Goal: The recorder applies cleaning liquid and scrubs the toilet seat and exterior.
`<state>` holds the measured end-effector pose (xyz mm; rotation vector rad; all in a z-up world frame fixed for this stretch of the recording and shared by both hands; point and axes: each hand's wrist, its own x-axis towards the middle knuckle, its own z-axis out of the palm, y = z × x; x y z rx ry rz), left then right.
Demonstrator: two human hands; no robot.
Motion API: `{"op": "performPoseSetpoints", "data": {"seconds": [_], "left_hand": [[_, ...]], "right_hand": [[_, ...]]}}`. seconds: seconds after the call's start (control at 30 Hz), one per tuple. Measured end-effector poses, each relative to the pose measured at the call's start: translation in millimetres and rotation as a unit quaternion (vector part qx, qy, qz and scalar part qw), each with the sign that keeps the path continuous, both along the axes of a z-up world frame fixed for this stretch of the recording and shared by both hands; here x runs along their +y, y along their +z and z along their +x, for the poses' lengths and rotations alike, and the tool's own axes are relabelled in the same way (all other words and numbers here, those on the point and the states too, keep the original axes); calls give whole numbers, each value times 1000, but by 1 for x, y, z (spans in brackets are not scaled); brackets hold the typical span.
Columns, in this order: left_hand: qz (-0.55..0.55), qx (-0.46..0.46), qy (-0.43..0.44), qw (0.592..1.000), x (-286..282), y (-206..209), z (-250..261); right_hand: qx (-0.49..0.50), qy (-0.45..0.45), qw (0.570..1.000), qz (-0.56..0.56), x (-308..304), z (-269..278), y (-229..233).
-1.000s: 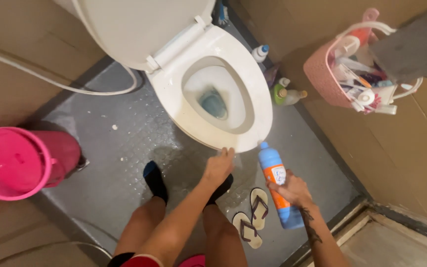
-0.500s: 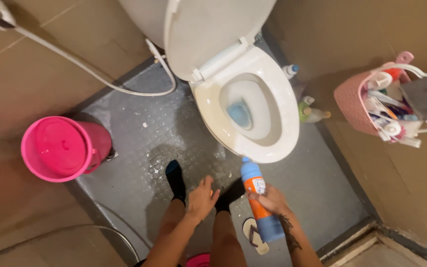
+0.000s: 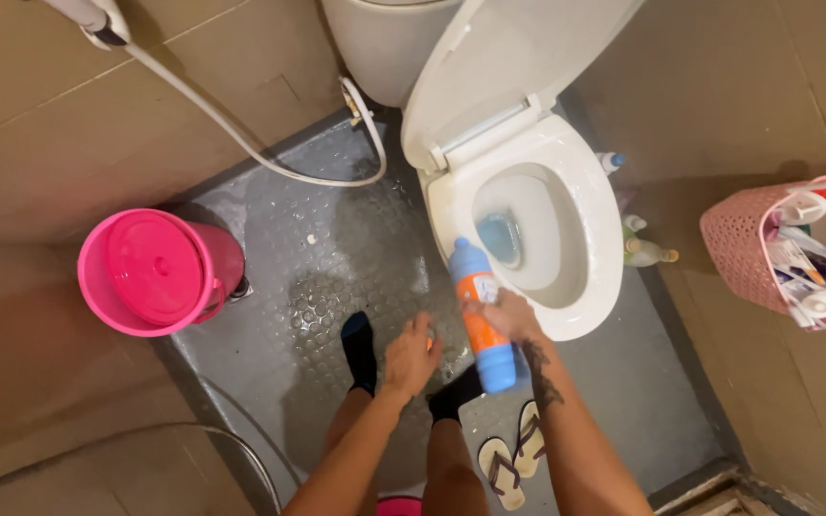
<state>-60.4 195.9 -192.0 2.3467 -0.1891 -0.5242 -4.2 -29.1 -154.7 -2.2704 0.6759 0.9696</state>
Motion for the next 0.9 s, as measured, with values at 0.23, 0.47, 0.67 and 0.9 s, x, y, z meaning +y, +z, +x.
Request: {"op": "performPoseSetpoints", "data": {"seconds": [0.23,0.47,0.67,0.9], "left_hand": [[-44,-15,25,999,-25,12,66],[-82,-46,18,995,-54,21,110],[-73,-29,-9,997,-75,30,120],[-53,-19,-60,997,-103,35,105]], "right_hand": [[1,-7,1000,-20,-26,76,14],[-26,-62,997,-48,-81,112,18],[-36,-138,987,-70,-137,92,13],[-16,-218,975,-34,-172,16,19]]}}
